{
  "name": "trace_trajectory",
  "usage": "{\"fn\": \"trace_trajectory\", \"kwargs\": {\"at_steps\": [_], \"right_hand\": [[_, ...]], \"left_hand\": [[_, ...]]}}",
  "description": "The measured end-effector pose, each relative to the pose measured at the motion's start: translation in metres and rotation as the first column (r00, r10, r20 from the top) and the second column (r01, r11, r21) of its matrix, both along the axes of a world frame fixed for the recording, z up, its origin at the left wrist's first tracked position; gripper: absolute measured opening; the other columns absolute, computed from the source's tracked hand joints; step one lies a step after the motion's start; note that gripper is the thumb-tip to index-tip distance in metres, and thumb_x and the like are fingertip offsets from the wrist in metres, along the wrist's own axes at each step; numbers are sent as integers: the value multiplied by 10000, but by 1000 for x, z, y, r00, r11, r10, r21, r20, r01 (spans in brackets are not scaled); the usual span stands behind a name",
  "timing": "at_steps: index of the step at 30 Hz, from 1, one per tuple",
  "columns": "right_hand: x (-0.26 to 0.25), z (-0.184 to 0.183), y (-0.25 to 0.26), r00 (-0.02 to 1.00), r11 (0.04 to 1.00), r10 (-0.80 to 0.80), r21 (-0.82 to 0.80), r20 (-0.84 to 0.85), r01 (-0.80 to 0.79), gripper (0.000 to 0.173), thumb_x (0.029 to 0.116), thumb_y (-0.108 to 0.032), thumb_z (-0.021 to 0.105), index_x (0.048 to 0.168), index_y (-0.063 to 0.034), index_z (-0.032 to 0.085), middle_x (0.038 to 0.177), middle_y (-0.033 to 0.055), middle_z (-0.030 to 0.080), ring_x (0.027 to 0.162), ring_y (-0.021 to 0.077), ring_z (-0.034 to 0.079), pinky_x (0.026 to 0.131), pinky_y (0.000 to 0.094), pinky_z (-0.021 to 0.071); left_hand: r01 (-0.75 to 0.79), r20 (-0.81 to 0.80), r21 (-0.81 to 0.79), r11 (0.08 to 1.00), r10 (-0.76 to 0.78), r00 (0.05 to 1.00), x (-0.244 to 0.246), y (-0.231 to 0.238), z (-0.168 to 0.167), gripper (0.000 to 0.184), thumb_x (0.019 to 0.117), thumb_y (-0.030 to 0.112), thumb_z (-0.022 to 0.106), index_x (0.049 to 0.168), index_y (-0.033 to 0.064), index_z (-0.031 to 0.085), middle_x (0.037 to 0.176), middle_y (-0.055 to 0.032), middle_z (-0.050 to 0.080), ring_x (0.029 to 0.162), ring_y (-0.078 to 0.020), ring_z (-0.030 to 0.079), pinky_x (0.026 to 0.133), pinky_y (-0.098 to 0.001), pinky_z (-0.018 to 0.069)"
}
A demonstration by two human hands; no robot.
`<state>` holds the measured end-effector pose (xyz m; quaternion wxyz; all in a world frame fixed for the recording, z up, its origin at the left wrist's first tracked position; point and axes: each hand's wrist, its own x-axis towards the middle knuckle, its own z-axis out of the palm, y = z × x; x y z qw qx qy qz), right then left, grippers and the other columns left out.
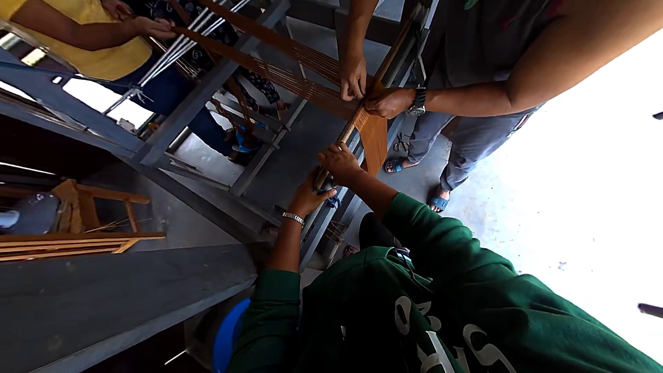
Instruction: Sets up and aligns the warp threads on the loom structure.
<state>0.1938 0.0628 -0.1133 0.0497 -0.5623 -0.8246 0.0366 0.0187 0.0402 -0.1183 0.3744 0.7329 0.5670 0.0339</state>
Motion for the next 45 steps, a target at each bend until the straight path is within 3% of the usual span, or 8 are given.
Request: {"fn": "trace_trajectory", "kwargs": {"at_steps": [9, 38, 45], "right_hand": [[-2, 0, 0, 1000, 999, -13, -30, 23, 14, 837, 546, -186, 988, 1281, -89, 599, 1251, 127, 661, 1257, 342, 568, 1167, 569, 322], [-2, 0, 1, 997, 998, -24, -61, 71, 29, 849, 555, -236, 988, 1291, -97, 588, 1267, 118, 650, 1256, 332, 562, 1180, 564, 297], [-4, 5, 2, 999, 998, -17, -64, 51, 20, 822, 557, -220, 987, 1268, -81, 598, 1246, 129, 659, 1252, 344, 567, 1182, 568, 300]], "left_hand": [[7, -36, 12, 1000, -7, 999, -1, 2, -7, 886, 904, 604, 719, 1623, 327, 282, 1261, -174, 697, 1138, -356, 689, 985, -627, 523], [-18, -10, -37, 999, 17, 1000, -1, 6, -16, 869, 893, 582, 748, 1605, 313, 328, 1252, -182, 695, 1166, -350, 674, 1020, -605, 508], [-1, 0, -36, 999, 1, 1000, -2, 4, -1, 836, 916, 529, 749, 1601, 278, 341, 1252, -198, 691, 1153, -368, 675, 1011, -611, 510]]}}
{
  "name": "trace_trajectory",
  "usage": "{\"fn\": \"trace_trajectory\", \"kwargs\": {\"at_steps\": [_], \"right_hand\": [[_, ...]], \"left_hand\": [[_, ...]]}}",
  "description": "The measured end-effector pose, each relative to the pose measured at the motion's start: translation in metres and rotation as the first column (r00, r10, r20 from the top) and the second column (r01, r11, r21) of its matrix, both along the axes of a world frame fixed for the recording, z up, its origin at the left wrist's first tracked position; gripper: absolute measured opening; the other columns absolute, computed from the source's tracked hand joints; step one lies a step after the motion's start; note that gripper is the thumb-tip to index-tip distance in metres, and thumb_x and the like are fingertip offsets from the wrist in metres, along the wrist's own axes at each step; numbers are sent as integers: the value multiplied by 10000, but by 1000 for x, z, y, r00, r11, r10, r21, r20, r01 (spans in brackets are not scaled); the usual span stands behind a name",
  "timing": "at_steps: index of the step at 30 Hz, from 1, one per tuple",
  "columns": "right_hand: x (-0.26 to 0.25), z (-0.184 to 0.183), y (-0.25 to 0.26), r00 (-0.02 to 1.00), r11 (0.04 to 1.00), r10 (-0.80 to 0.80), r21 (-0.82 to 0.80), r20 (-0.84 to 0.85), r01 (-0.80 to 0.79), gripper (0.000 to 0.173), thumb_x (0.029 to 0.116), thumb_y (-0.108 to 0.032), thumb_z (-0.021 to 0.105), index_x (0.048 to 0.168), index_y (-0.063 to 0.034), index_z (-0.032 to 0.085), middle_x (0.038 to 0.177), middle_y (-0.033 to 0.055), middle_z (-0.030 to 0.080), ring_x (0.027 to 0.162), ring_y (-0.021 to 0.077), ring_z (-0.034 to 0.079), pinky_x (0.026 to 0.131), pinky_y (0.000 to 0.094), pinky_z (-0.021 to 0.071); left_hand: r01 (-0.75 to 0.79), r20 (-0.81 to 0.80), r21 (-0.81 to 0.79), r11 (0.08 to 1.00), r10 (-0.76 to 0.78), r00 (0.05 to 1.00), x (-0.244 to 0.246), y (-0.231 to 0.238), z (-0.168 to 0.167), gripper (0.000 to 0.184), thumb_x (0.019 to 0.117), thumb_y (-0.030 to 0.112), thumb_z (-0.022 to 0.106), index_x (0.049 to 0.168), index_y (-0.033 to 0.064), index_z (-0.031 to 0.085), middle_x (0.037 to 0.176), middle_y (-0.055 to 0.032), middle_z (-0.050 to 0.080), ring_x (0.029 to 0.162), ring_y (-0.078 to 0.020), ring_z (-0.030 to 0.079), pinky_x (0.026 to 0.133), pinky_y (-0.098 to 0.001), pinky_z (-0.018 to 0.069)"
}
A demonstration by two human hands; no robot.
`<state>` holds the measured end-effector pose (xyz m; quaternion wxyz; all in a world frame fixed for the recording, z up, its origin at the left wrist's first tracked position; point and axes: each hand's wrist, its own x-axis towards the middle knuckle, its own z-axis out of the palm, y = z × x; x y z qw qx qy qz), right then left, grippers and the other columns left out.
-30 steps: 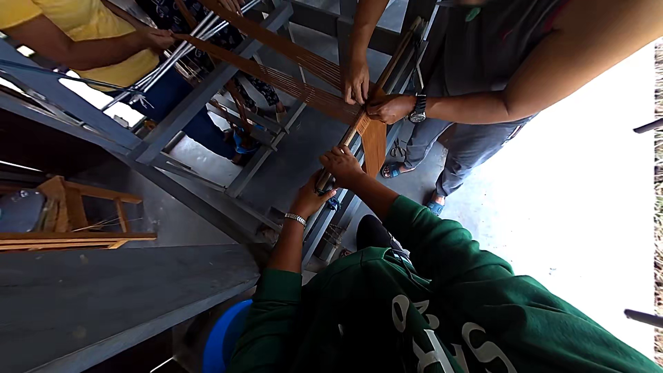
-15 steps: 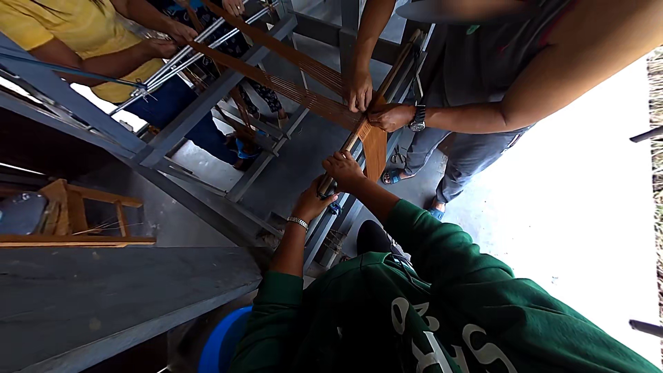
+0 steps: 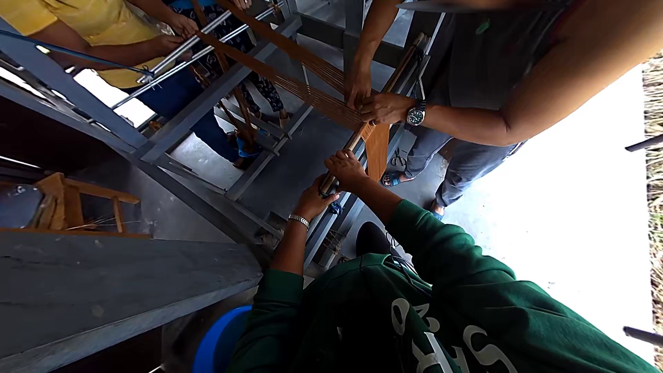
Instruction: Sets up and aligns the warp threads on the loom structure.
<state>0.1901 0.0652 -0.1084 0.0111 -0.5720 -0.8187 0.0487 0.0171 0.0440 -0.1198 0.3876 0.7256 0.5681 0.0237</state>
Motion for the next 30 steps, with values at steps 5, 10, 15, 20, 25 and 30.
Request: {"fn": "trace_trajectory", "kwargs": {"at_steps": [5, 10, 15, 20, 25, 30], "right_hand": [[0, 1, 2, 1000, 1000, 0, 1, 2, 0, 818, 565, -225, 988, 1270, -84, 596, 1257, 127, 658, 1259, 343, 565, 1178, 565, 306], [-1, 3, 2, 1000, 1000, -4, -11, 11, 4, 835, 568, -234, 989, 1288, -82, 596, 1277, 130, 654, 1270, 343, 561, 1185, 562, 295], [-2, 4, 2, 999, 1000, -14, -26, 34, 15, 839, 568, -236, 988, 1288, -81, 588, 1277, 128, 648, 1277, 340, 555, 1192, 563, 286], [-1, -2, 2, 998, 999, -14, -27, 56, 16, 851, 555, -255, 987, 1289, -83, 593, 1278, 129, 649, 1271, 342, 555, 1187, 560, 289], [0, -7, 1, 999, 1000, -12, 19, 40, 11, 861, 518, -304, 1005, 1260, -96, 622, 1243, 110, 665, 1230, 327, 575, 1178, 555, 310], [0, -2, 4, 998, 998, -16, -55, 54, 19, 851, 581, -320, 984, 1307, -98, 600, 1290, 126, 642, 1291, 345, 538, 1174, 586, 305]], "left_hand": [[-1, -3, 5, 1000, 1, 1000, 0, 1, 1, 835, 914, 529, 751, 1598, 280, 344, 1264, -194, 689, 1163, -366, 673, 1017, -612, 507], [4, -4, 15, 1000, -4, 1000, -1, 0, 2, 830, 914, 534, 749, 1594, 281, 348, 1250, -189, 695, 1144, -363, 681, 1001, -612, 515], [4, 12, 26, 1000, -5, 1000, 0, 1, -1, 824, 907, 528, 760, 1588, 297, 359, 1242, -171, 703, 1135, -340, 690, 995, -600, 526], [6, 14, 13, 1000, -6, 1000, -1, 4, -15, 877, 876, 549, 784, 1595, 315, 340, 1245, -166, 700, 1141, -338, 686, 995, -604, 526], [25, 13, -8, 1000, -24, 1000, 0, 7, -18, 914, 859, 556, 792, 1605, 312, 322, 1295, -164, 681, 1207, -325, 660, 1050, -583, 501], [37, 1, -23, 999, -37, 999, -1, 9, -16, 936, 856, 539, 790, 1615, 284, 304, 1332, -180, 659, 1233, -338, 646, 1061, -576, 496]]}}
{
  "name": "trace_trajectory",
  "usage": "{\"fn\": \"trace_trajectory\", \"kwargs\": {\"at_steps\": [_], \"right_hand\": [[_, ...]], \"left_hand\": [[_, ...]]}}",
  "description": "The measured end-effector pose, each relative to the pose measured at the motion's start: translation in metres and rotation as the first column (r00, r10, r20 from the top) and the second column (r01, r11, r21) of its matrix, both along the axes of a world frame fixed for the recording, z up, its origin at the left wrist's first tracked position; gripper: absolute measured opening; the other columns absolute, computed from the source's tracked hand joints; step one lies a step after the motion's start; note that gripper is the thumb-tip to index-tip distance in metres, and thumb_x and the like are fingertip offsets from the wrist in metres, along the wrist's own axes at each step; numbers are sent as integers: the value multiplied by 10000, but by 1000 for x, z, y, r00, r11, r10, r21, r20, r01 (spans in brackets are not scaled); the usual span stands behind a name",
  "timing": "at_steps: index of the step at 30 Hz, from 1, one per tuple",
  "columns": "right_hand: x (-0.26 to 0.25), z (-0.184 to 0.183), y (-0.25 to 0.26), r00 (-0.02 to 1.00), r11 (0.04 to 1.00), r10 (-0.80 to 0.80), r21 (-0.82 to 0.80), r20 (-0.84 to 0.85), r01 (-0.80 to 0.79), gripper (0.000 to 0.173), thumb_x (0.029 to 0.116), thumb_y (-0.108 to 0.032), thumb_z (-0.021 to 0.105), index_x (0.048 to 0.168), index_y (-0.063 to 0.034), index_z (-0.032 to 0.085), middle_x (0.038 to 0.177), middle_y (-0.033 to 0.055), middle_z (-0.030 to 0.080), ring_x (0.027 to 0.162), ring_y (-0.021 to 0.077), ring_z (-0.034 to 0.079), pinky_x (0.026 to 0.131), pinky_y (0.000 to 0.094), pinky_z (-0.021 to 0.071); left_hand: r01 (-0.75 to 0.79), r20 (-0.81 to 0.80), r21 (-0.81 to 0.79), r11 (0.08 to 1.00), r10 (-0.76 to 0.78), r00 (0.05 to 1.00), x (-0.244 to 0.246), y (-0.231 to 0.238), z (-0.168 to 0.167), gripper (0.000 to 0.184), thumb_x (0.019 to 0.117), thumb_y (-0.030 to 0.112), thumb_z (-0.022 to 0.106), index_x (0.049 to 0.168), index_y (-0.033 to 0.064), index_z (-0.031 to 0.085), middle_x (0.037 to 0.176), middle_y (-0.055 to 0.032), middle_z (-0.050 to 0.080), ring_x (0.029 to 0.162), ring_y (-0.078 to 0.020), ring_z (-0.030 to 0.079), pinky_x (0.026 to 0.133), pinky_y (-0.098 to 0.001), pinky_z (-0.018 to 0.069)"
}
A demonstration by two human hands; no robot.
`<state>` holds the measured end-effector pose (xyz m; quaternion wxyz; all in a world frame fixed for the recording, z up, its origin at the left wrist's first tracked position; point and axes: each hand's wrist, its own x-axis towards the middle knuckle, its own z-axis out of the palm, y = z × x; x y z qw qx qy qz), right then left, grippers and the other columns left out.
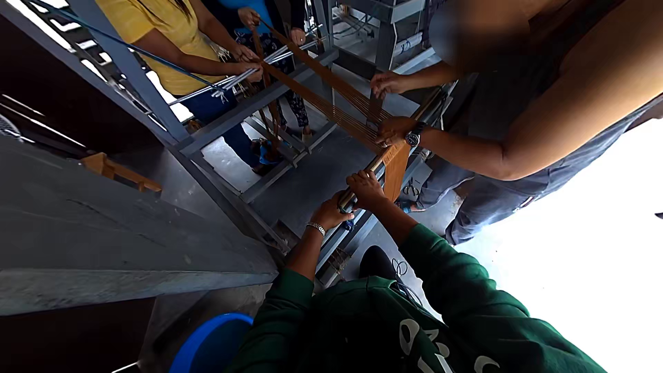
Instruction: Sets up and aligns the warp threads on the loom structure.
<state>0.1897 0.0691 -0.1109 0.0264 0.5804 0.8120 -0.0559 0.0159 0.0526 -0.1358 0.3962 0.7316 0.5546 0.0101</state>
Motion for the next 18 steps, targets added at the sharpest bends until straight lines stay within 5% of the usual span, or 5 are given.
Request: {"fn": "trace_trajectory", "kwargs": {"at_steps": [10, 18], "right_hand": [[-2, 3, 1, 998, 996, -18, -81, 54, 23, 879, 624, -361, 952, 1367, -107, 556, 1372, 121, 612, 1351, 343, 500, 1195, 591, 260], [-3, 8, -1, 998, 996, -17, -91, 61, 22, 879, 623, -320, 946, 1372, -99, 544, 1380, 131, 610, 1367, 342, 493, 1204, 587, 243]], "left_hand": [[24, 34, 13, 1000, -25, 999, -2, 0, -4, 1014, 841, 500, 817, 1642, 276, 238, 1354, -198, 644, 1229, -361, 645, 1064, -587, 489], [25, 53, 5, 1000, -25, 998, -2, 0, -4, 956, 837, 471, 828, 1612, 255, 311, 1371, -183, 637, 1256, -349, 631, 1075, -587, 482]]}}
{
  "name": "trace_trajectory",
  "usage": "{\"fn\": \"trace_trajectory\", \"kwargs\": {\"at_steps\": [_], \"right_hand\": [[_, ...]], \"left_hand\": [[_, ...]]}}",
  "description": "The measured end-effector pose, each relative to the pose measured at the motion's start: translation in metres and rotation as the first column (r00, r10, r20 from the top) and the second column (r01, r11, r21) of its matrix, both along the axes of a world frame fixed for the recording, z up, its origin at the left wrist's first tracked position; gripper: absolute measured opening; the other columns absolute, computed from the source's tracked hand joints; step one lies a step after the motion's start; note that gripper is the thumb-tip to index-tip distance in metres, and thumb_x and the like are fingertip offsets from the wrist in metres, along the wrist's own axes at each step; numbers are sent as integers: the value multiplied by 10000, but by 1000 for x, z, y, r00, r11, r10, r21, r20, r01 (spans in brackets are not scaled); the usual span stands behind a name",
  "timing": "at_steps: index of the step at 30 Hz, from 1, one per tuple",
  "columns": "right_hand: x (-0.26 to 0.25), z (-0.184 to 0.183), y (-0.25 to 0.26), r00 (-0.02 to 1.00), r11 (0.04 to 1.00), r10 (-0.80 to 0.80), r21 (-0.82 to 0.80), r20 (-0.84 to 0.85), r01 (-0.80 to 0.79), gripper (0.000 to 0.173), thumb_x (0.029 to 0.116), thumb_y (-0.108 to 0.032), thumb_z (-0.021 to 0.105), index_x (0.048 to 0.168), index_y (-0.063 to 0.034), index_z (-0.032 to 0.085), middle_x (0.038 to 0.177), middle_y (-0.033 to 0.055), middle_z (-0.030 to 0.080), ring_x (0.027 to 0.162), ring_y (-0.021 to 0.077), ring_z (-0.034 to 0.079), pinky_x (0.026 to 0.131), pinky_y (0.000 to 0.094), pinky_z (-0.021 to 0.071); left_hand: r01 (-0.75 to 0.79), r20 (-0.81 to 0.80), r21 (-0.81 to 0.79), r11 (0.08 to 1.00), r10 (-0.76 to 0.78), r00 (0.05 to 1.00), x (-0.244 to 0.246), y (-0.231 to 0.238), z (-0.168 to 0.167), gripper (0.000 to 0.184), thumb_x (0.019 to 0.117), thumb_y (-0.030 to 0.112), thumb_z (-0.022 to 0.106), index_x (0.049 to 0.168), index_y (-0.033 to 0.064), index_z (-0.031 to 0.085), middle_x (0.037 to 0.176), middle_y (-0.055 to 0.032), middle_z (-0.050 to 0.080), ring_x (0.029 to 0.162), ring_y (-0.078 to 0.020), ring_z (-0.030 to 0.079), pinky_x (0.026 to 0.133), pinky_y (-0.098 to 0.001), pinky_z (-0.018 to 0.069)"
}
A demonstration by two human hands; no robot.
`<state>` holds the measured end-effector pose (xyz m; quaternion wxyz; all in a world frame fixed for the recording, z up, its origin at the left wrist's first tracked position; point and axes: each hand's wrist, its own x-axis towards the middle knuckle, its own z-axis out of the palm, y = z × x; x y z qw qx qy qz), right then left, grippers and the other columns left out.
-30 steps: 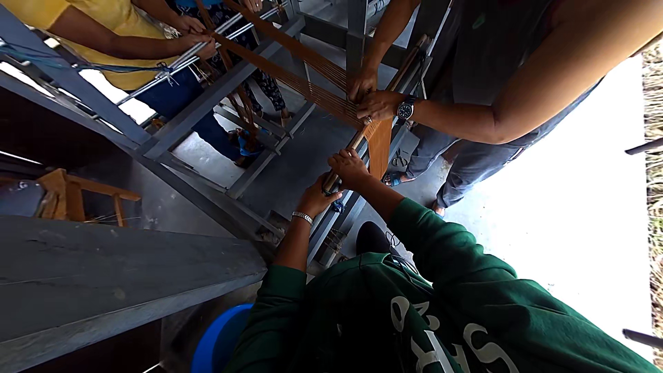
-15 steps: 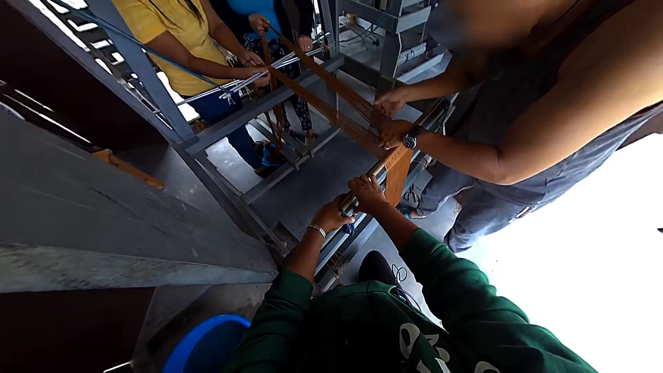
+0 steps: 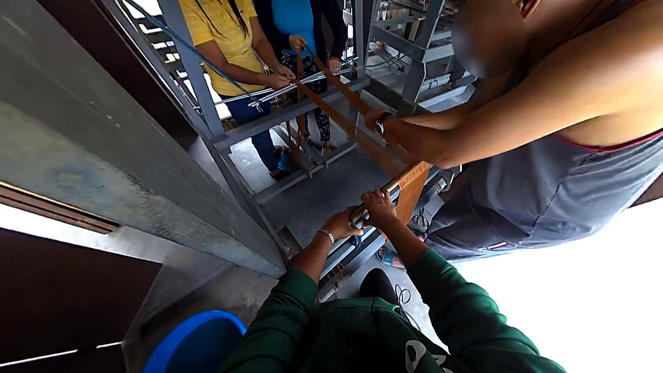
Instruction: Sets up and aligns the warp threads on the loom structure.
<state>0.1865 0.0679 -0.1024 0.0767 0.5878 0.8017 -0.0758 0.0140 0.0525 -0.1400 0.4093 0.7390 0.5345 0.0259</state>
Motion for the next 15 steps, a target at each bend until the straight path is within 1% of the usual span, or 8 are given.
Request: {"fn": "trace_trajectory", "kwargs": {"at_steps": [7, 12, 15], "right_hand": [[-1, 5, -1, 1000, 1000, -5, -13, 13, 5, 890, 638, -320, 939, 1397, -99, 530, 1415, 136, 588, 1378, 351, 481, 1210, 593, 231], [0, 5, -2, 1000, 1000, 6, -13, -9, -7, 869, 648, -309, 935, 1385, -77, 538, 1389, 148, 599, 1366, 363, 485, 1215, 596, 217], [0, 5, -3, 1000, 1000, 7, -4, 6, -7, 875, 642, -325, 932, 1386, -91, 536, 1393, 133, 600, 1369, 349, 485, 1215, 583, 223]], "left_hand": [[-1, 5, -9, 1000, 1, 1000, 0, 0, 1, 943, 842, 455, 832, 1608, 263, 317, 1369, -186, 638, 1251, -358, 634, 1069, -599, 483], [-6, -2, -27, 1000, 6, 1000, 1, -1, 7, 948, 849, 442, 831, 1614, 248, 306, 1354, -207, 641, 1240, -378, 636, 1066, -605, 481], [-3, 8, -25, 1000, 3, 1000, 0, -1, 4, 954, 843, 444, 834, 1612, 245, 306, 1349, -201, 645, 1238, -372, 639, 1064, -602, 484]]}}
